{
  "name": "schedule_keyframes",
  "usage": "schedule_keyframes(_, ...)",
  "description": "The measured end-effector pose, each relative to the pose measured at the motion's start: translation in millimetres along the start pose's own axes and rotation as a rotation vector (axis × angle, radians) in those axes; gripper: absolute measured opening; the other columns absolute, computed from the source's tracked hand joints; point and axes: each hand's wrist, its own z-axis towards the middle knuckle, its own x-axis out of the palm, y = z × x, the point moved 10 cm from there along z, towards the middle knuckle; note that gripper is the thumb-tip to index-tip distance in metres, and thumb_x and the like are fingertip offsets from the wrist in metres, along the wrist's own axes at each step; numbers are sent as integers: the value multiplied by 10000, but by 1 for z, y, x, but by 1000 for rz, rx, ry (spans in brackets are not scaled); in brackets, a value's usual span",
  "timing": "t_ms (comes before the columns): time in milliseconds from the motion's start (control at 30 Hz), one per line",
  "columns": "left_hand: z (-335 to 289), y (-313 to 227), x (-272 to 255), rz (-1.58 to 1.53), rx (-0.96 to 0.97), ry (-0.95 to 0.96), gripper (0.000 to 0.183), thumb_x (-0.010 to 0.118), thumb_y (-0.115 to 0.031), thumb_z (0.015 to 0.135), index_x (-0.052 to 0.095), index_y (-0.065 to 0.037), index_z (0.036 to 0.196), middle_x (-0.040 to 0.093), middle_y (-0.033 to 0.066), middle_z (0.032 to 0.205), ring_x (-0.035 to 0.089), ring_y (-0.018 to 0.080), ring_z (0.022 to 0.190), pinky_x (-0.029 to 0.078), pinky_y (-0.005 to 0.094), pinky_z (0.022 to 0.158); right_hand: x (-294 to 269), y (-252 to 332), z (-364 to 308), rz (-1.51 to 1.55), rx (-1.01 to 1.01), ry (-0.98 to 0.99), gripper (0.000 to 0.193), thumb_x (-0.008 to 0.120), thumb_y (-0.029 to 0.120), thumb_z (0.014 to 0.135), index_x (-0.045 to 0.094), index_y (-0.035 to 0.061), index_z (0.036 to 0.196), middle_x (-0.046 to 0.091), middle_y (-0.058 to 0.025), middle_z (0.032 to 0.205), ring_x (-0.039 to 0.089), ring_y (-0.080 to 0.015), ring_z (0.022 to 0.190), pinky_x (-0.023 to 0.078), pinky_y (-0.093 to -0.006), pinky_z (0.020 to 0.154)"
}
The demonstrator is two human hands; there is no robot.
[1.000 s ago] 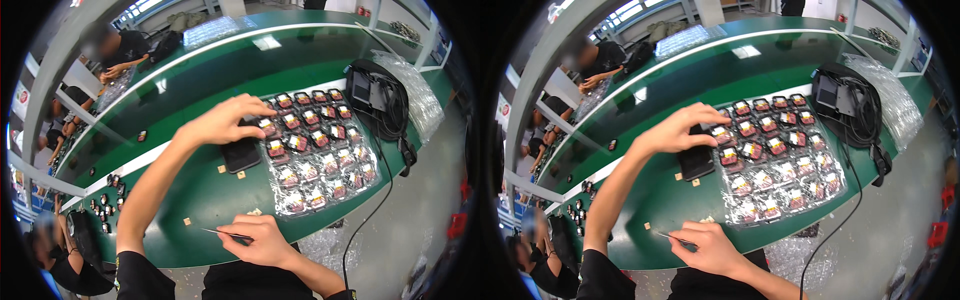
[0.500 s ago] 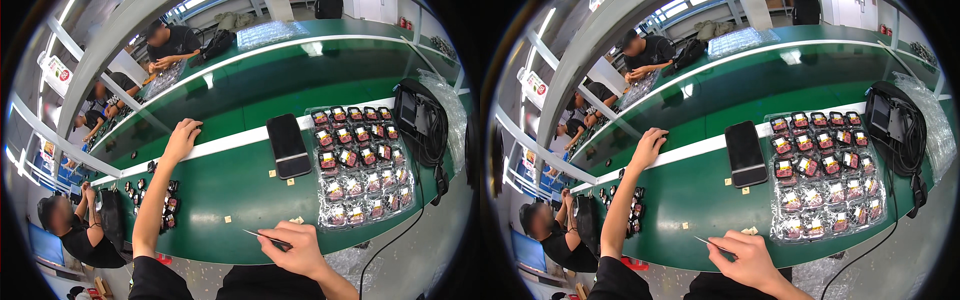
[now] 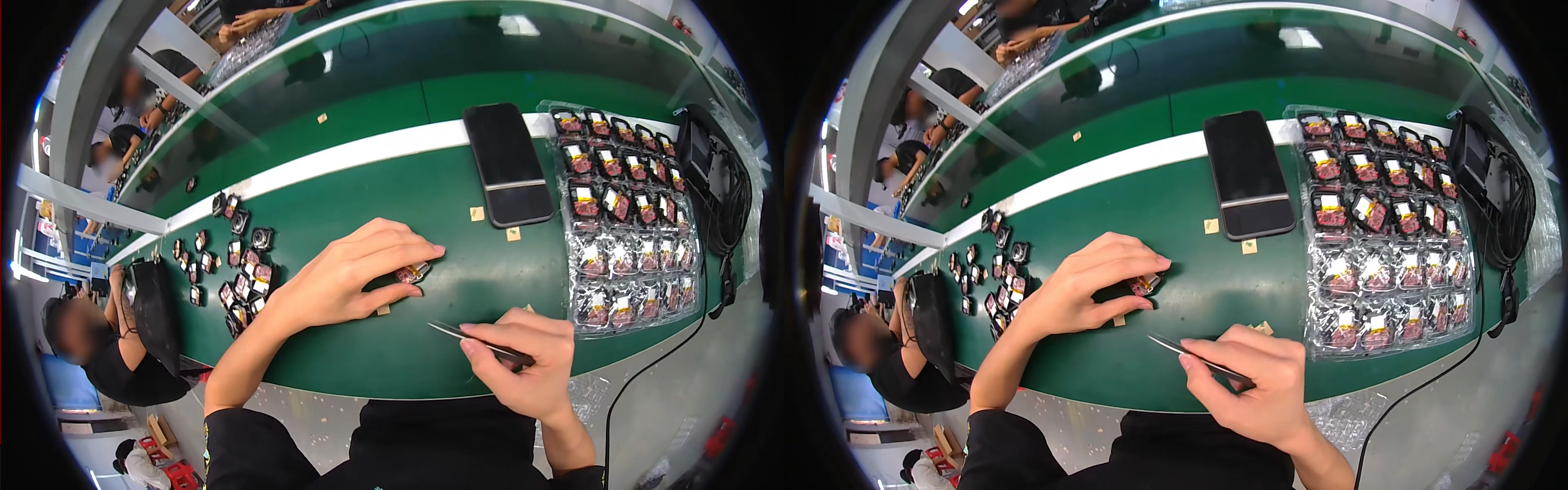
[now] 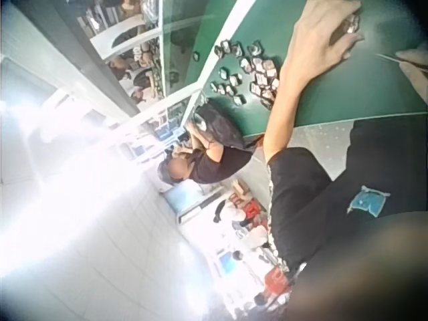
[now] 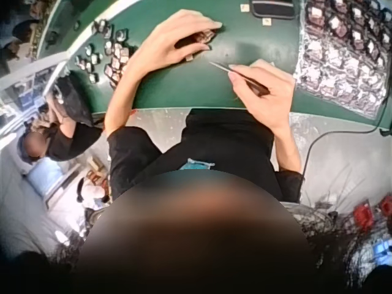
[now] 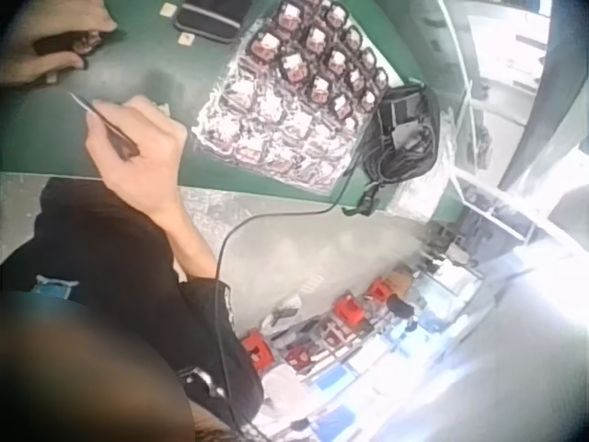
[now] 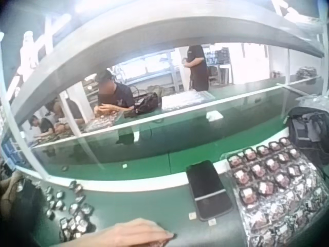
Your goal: Assembling internal components of smartwatches using tweezers at a factory workstation.
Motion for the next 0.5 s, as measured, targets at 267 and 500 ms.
schedule_keyframes(267,-22,2,-15,105,-59,31,639,976,-233,759,779,-74,1346,678,76,1159,652,298,1023,524,403,894,2,-7,-2,-52,23,-13,185,891,2,821,866,9,1005,678,-17,666,467,-57,477,312,-248,478)
schedule_keyframes(500,-30,16,-9,35,-142,25,594,947,-159,782,763,-60,1338,661,94,1178,632,306,1083,504,412,964,7,-4,0,-99,5,1,198,888,-10,815,865,3,1011,676,-18,671,454,-55,483,314,-244,482)
